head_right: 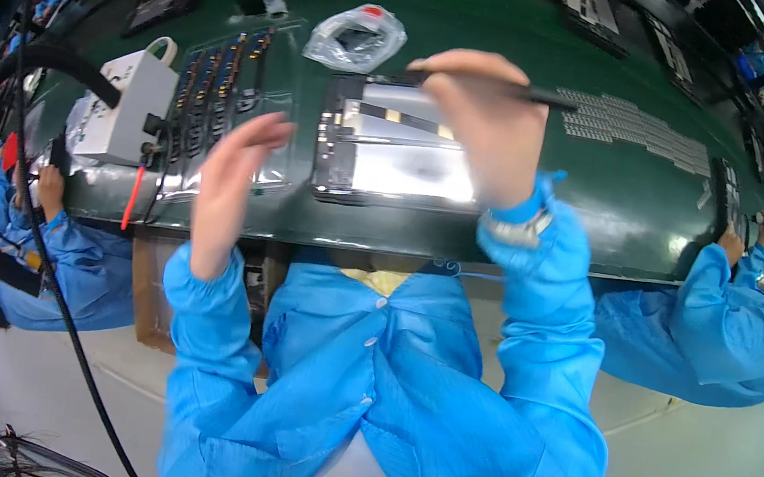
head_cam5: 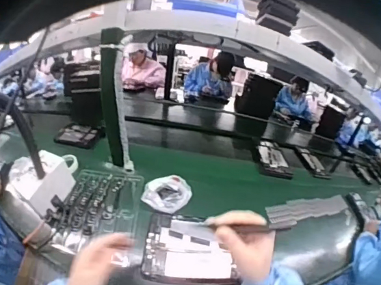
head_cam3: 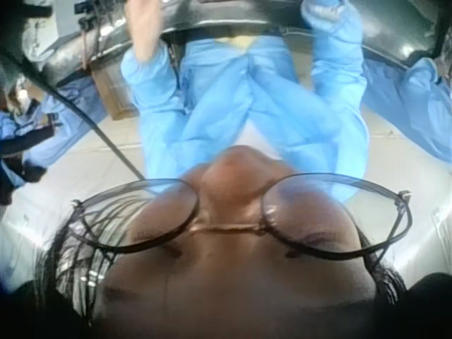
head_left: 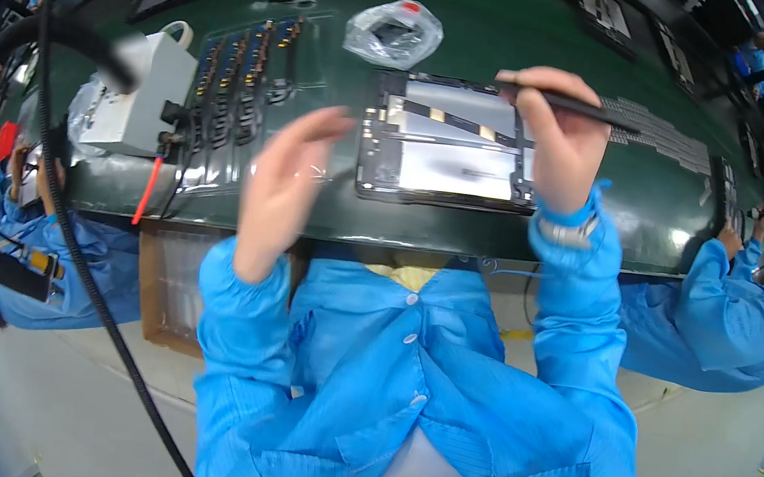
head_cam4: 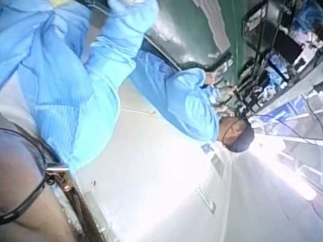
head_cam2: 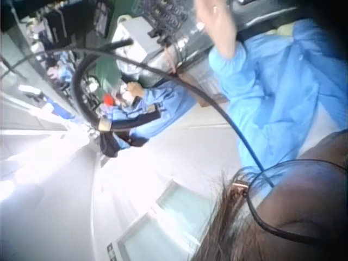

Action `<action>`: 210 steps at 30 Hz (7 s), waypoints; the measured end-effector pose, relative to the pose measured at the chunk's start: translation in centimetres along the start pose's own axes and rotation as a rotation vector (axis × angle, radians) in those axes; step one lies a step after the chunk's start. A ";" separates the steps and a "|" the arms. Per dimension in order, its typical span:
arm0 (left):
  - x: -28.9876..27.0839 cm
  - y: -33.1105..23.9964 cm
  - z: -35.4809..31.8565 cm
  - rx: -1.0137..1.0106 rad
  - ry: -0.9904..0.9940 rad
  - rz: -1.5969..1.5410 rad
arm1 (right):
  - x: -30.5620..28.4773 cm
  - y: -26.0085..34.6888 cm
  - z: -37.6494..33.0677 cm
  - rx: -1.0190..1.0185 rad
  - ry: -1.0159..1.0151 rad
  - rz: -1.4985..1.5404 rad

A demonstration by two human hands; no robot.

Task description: Assembling the internal components, ribbon cables, and screen of a tablet computer on an electronics production line.

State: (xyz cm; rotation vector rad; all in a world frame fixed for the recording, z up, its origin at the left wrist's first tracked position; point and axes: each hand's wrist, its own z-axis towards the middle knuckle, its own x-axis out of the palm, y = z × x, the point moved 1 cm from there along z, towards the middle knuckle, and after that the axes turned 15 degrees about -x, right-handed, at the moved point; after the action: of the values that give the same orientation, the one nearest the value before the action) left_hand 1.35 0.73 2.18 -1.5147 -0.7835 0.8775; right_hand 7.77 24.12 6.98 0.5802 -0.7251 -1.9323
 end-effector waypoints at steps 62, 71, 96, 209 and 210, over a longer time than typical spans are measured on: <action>11.4 1.7 11.9 0.300 -0.139 0.932 | -4.5 -12.0 -0.9 0.257 0.260 -0.307; 10.7 1.9 11.1 0.363 -0.137 0.913 | -5.0 -11.2 -0.7 0.149 0.023 -0.180; 5.4 4.0 -5.3 0.002 -0.293 0.704 | -4.2 -12.0 -0.7 0.298 0.236 -0.313; -6.0 14.9 -15.2 -0.534 -0.799 0.932 | 7.0 2.5 -14.4 0.337 0.630 0.099; -5.2 13.3 -14.6 -0.511 -0.753 0.875 | 6.8 2.4 -14.5 0.371 0.642 0.116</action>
State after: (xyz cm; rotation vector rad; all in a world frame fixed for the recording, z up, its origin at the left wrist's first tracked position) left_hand 11.47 -12.49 -9.67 -2.0370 -0.9115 2.1009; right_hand 15.88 13.58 -2.23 1.2814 -0.6734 -1.3808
